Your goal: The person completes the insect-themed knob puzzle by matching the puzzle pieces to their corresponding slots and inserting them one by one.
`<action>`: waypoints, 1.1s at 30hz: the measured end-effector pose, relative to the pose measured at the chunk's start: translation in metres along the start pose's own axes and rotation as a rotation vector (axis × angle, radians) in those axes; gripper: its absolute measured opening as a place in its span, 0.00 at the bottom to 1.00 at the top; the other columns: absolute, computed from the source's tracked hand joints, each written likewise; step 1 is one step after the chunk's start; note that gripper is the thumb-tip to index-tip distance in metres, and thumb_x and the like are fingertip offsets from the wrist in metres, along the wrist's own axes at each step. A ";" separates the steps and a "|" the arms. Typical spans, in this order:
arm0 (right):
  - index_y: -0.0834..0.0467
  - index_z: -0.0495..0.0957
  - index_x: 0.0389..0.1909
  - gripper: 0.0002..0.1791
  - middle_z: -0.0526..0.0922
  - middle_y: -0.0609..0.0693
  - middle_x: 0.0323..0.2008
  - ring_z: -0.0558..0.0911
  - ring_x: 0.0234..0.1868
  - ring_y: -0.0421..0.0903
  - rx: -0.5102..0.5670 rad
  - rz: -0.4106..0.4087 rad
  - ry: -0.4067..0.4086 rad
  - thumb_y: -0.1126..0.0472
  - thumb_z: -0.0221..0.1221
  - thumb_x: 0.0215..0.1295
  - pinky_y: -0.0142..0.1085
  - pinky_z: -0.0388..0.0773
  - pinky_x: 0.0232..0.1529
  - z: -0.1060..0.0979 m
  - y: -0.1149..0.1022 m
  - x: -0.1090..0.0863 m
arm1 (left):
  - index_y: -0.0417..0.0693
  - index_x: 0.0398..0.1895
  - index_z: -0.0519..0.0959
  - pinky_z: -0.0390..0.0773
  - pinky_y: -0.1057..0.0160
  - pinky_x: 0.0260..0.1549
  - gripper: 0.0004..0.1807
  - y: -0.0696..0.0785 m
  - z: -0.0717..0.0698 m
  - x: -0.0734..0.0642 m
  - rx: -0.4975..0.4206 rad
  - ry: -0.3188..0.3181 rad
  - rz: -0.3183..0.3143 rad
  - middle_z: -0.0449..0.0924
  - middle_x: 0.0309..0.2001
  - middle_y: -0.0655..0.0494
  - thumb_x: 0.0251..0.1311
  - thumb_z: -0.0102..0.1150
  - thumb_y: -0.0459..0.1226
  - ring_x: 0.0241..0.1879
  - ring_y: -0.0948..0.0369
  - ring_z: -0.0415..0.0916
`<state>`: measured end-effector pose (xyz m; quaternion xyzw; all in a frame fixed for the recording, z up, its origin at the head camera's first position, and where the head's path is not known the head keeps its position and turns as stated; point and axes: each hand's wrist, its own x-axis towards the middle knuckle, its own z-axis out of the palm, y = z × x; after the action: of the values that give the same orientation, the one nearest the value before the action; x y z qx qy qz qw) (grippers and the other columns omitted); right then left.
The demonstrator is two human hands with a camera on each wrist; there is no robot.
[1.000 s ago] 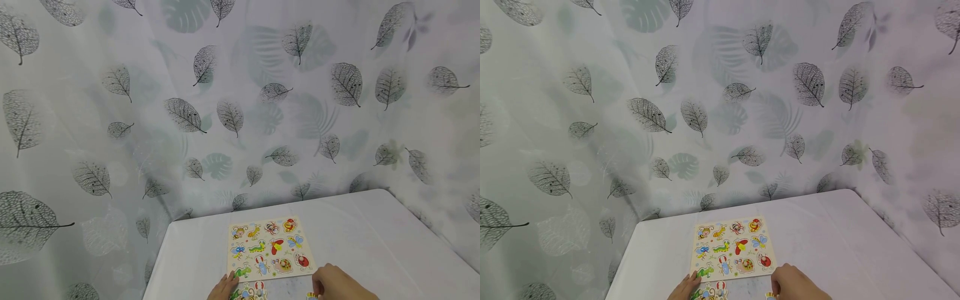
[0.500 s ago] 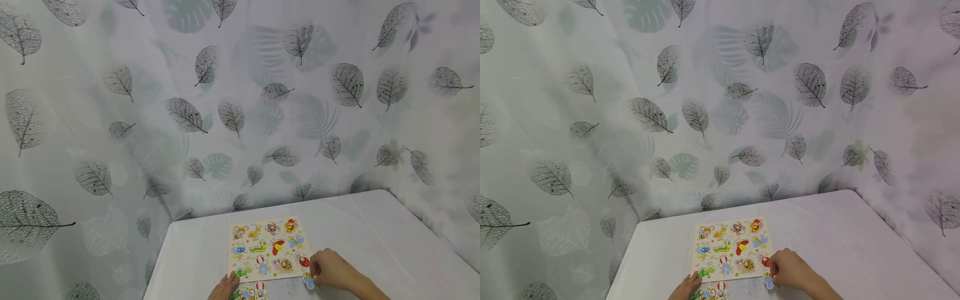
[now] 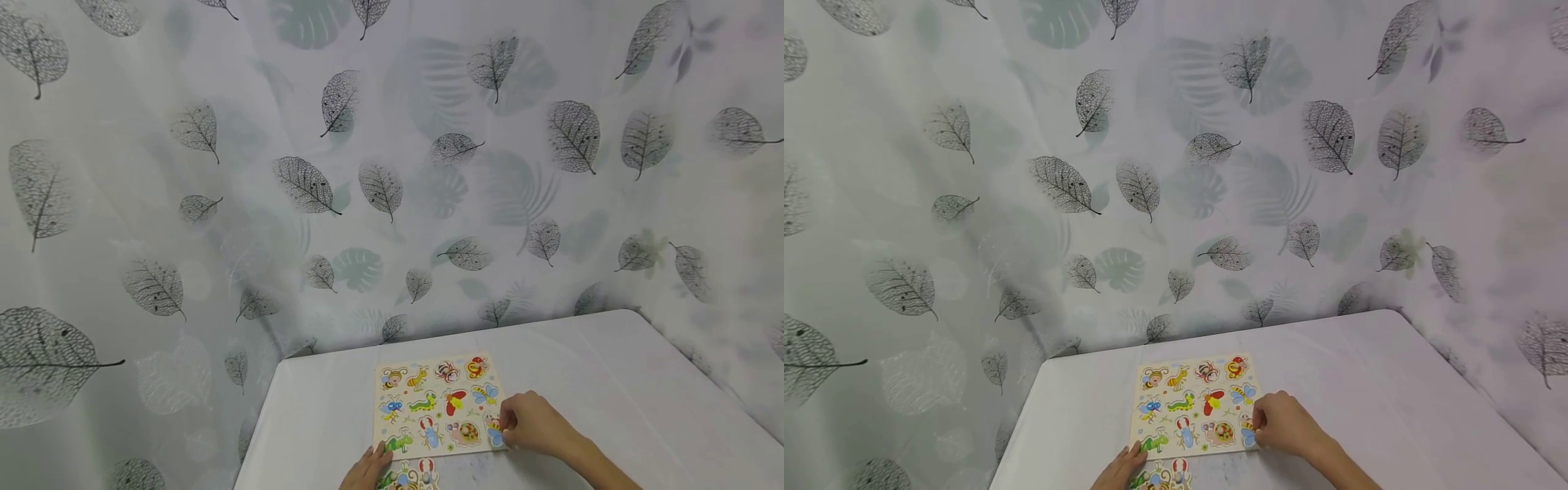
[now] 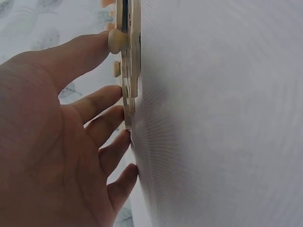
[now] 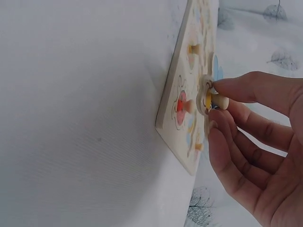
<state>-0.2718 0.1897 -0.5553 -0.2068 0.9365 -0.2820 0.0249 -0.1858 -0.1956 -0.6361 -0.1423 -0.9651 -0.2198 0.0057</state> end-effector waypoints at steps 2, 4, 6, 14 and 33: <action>0.46 0.79 0.22 0.15 0.74 0.36 0.20 0.70 0.25 0.37 0.004 0.014 0.016 0.64 0.77 0.45 0.32 0.67 0.28 -0.001 0.000 0.004 | 0.54 0.72 0.75 0.76 0.41 0.62 0.42 0.002 -0.002 0.000 -0.006 -0.013 -0.017 0.71 0.74 0.54 0.68 0.49 0.72 0.71 0.45 0.71; 0.47 0.79 0.22 0.15 0.74 0.36 0.19 0.70 0.25 0.37 0.008 0.025 0.029 0.64 0.77 0.46 0.32 0.67 0.28 -0.001 0.001 0.008 | 0.54 0.72 0.75 0.76 0.40 0.62 0.42 0.002 -0.003 0.000 0.000 -0.021 -0.011 0.71 0.74 0.54 0.68 0.49 0.71 0.71 0.45 0.70; 0.47 0.79 0.22 0.15 0.74 0.36 0.19 0.71 0.24 0.37 0.008 0.031 0.039 0.64 0.77 0.47 0.32 0.68 0.27 -0.001 0.002 0.013 | 0.53 0.73 0.74 0.77 0.41 0.61 0.42 0.001 -0.004 0.000 0.011 -0.027 0.003 0.71 0.74 0.53 0.69 0.49 0.71 0.71 0.45 0.70; 0.50 0.80 0.22 0.14 0.75 0.38 0.19 0.72 0.23 0.39 0.028 0.047 0.073 0.65 0.77 0.48 0.32 0.70 0.24 0.000 0.005 0.029 | 0.54 0.72 0.74 0.74 0.40 0.64 0.43 0.004 -0.006 0.000 -0.028 -0.031 -0.032 0.71 0.75 0.55 0.68 0.48 0.72 0.72 0.46 0.69; 0.51 0.80 0.23 0.12 0.75 0.42 0.21 0.71 0.26 0.42 -0.061 0.156 0.162 0.65 0.75 0.51 0.35 0.70 0.28 0.021 0.009 0.063 | 0.50 0.73 0.73 0.77 0.44 0.61 0.41 -0.007 -0.005 0.002 0.008 -0.028 0.070 0.70 0.75 0.49 0.69 0.52 0.68 0.71 0.43 0.70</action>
<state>-0.3292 0.1608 -0.5732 -0.1105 0.9569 -0.2663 -0.0354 -0.1897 -0.2036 -0.6347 -0.1792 -0.9603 -0.2138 0.0007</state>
